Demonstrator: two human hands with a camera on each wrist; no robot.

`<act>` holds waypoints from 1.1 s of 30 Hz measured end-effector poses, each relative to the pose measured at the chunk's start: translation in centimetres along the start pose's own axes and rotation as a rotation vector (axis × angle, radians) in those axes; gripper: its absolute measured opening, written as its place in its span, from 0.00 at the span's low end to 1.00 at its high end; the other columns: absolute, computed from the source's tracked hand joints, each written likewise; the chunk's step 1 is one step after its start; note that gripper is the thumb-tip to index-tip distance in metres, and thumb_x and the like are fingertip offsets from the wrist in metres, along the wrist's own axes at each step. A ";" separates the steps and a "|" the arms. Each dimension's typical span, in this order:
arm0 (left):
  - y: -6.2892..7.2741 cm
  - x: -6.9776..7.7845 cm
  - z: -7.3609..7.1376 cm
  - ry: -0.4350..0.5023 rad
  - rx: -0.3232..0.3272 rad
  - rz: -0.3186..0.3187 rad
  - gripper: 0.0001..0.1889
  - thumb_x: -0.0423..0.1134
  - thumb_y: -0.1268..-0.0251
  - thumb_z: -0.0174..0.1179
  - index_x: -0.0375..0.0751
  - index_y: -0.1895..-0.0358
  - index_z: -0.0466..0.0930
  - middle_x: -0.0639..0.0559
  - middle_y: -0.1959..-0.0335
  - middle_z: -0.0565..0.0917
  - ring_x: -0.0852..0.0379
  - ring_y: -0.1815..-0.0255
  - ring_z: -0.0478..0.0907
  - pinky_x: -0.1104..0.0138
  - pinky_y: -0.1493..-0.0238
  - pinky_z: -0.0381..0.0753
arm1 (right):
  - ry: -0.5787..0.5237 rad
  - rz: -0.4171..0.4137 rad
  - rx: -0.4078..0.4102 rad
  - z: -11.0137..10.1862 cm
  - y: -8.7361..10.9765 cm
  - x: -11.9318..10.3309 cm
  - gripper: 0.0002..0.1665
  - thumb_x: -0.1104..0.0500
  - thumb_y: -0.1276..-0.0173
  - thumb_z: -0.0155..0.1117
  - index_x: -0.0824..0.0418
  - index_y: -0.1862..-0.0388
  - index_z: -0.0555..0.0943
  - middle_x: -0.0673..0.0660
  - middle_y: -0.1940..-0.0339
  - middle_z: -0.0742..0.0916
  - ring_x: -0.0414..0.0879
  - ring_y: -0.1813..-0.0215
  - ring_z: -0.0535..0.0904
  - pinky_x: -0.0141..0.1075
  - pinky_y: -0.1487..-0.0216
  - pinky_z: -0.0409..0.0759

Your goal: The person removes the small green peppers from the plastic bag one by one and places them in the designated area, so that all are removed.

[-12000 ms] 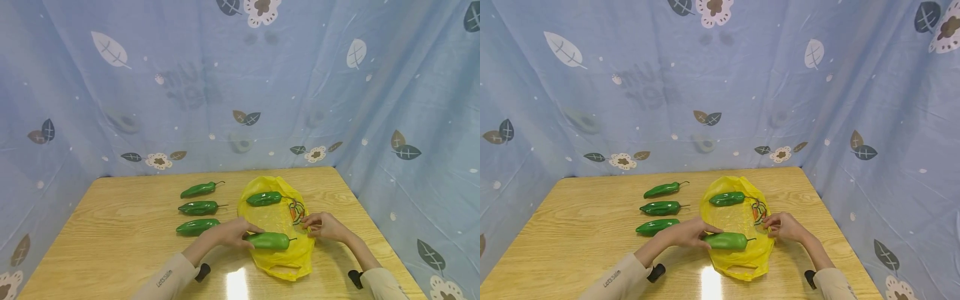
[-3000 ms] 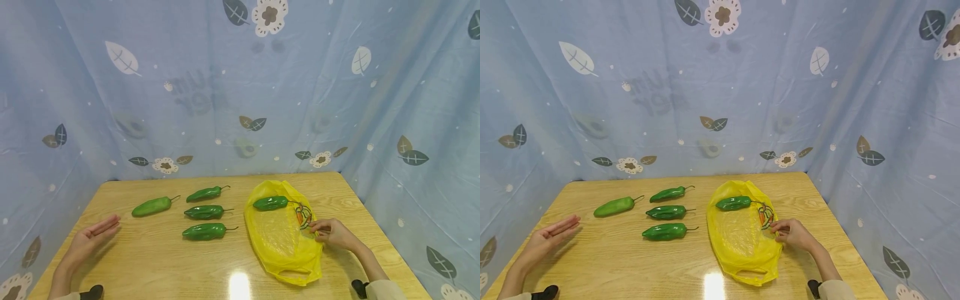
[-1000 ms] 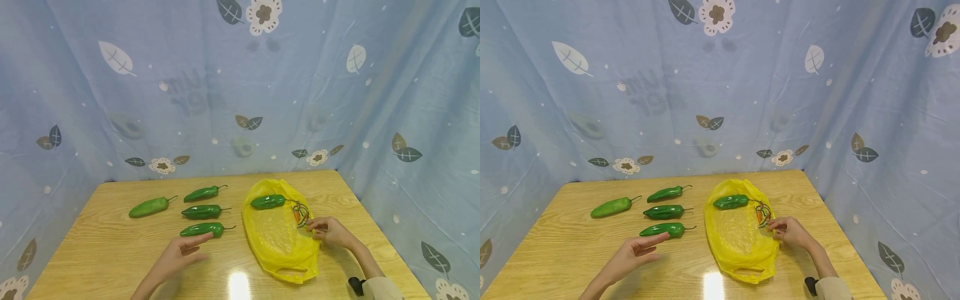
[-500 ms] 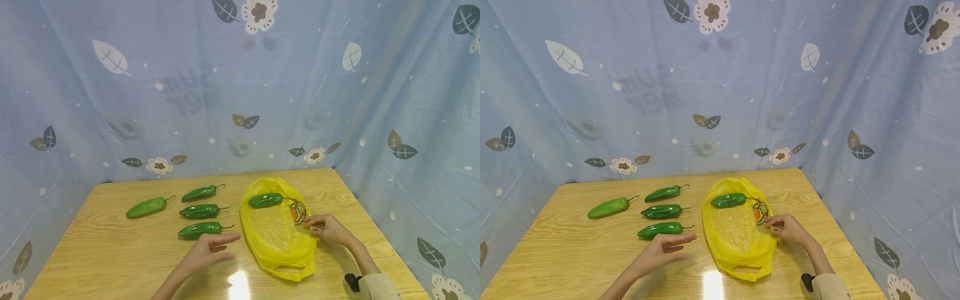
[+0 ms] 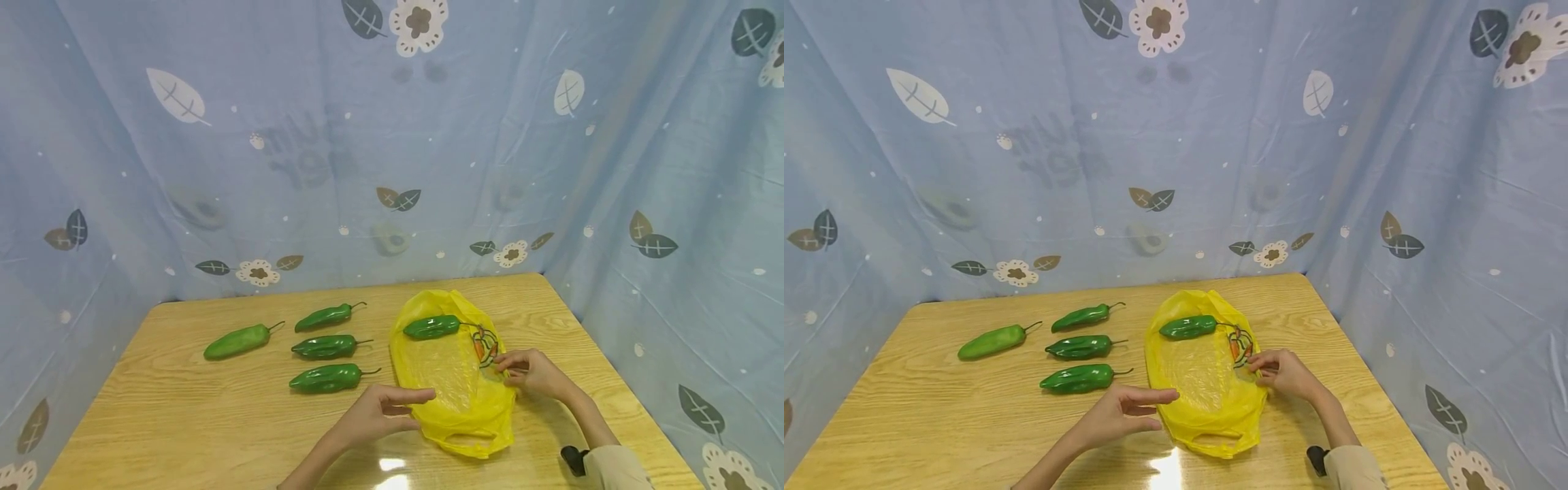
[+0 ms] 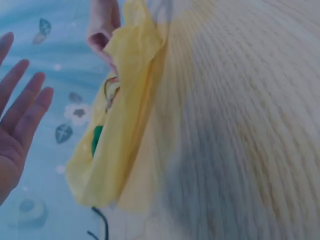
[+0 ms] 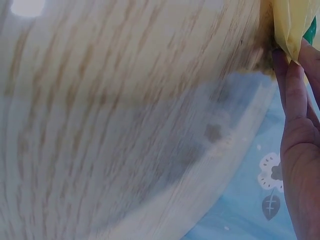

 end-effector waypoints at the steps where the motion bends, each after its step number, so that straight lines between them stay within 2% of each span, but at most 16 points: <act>1: -0.3 -0.1 0.2 0.008 -0.005 0.002 0.23 0.27 0.37 0.61 0.33 0.38 0.74 0.42 0.39 0.75 0.54 0.39 0.74 0.52 0.43 0.75 | -0.004 0.006 -0.001 0.0 0.0 0.0 0.11 0.71 0.38 0.65 0.71 0.55 0.83 0.74 0.44 0.79 0.69 0.42 0.74 0.45 0.47 0.79; 5: -1.4 -0.5 0.6 0.029 -0.019 0.001 0.22 0.29 0.37 0.61 0.34 0.38 0.75 0.42 0.39 0.76 0.52 0.39 0.75 0.58 0.46 0.78 | 0.004 0.013 0.002 0.0 0.0 -0.1 0.11 0.71 0.37 0.65 0.71 0.55 0.83 0.74 0.44 0.79 0.69 0.42 0.74 0.46 0.47 0.79; 10: -2.6 -0.7 0.7 0.071 -0.071 0.023 0.22 0.28 0.36 0.60 0.30 0.39 0.74 0.39 0.39 0.75 0.38 0.39 0.72 0.60 0.47 0.79 | 0.036 -0.006 0.014 0.0 0.0 -0.1 0.11 0.70 0.37 0.65 0.70 0.55 0.83 0.73 0.45 0.79 0.68 0.43 0.75 0.47 0.47 0.79; 12: -3.0 -0.8 0.6 0.070 -0.103 0.029 0.22 0.26 0.36 0.60 0.29 0.39 0.73 0.39 0.38 0.74 0.38 0.39 0.72 0.58 0.45 0.78 | 0.036 -0.011 0.016 0.0 0.0 -0.1 0.11 0.69 0.37 0.65 0.69 0.55 0.83 0.73 0.45 0.79 0.68 0.43 0.75 0.47 0.48 0.79; 18: -4.5 -1.6 0.1 0.044 -0.176 0.041 0.21 0.22 0.37 0.58 0.27 0.40 0.74 0.38 0.40 0.76 0.47 0.40 0.75 0.53 0.44 0.77 | 0.034 -0.009 0.020 0.0 0.0 0.1 0.11 0.69 0.38 0.66 0.69 0.56 0.84 0.73 0.45 0.80 0.68 0.44 0.76 0.46 0.47 0.79; 23: -5.9 -2.2 -0.4 0.016 -0.145 0.041 0.20 0.24 0.38 0.60 0.29 0.41 0.76 0.39 0.41 0.77 0.49 0.41 0.77 0.53 0.45 0.78 | 0.045 -0.002 0.025 0.1 0.1 0.5 0.11 0.69 0.38 0.66 0.69 0.56 0.84 0.73 0.45 0.80 0.68 0.44 0.75 0.45 0.47 0.79; 30: -7.7 -3.3 -1.4 -0.007 -0.089 0.011 0.21 0.26 0.39 0.63 0.31 0.41 0.77 0.42 0.41 0.78 0.55 0.43 0.77 0.60 0.46 0.79 | 0.038 0.012 0.017 0.0 0.1 0.8 0.11 0.69 0.38 0.66 0.68 0.55 0.84 0.71 0.44 0.80 0.66 0.44 0.76 0.43 0.47 0.79; 33: -8.7 -3.5 -2.0 -0.036 -0.079 0.037 0.21 0.26 0.40 0.63 0.30 0.42 0.77 0.40 0.42 0.79 0.51 0.43 0.78 0.61 0.48 0.80 | 0.044 0.003 0.019 0.0 0.0 0.7 0.11 0.69 0.38 0.66 0.67 0.55 0.84 0.71 0.44 0.80 0.66 0.44 0.76 0.43 0.47 0.80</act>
Point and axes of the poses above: each hand's wrist, its own y-axis away from the middle knuckle, its own z-axis out of the palm, x = y × z, the point moved 2 cm from there along -y, towards the middle knuckle
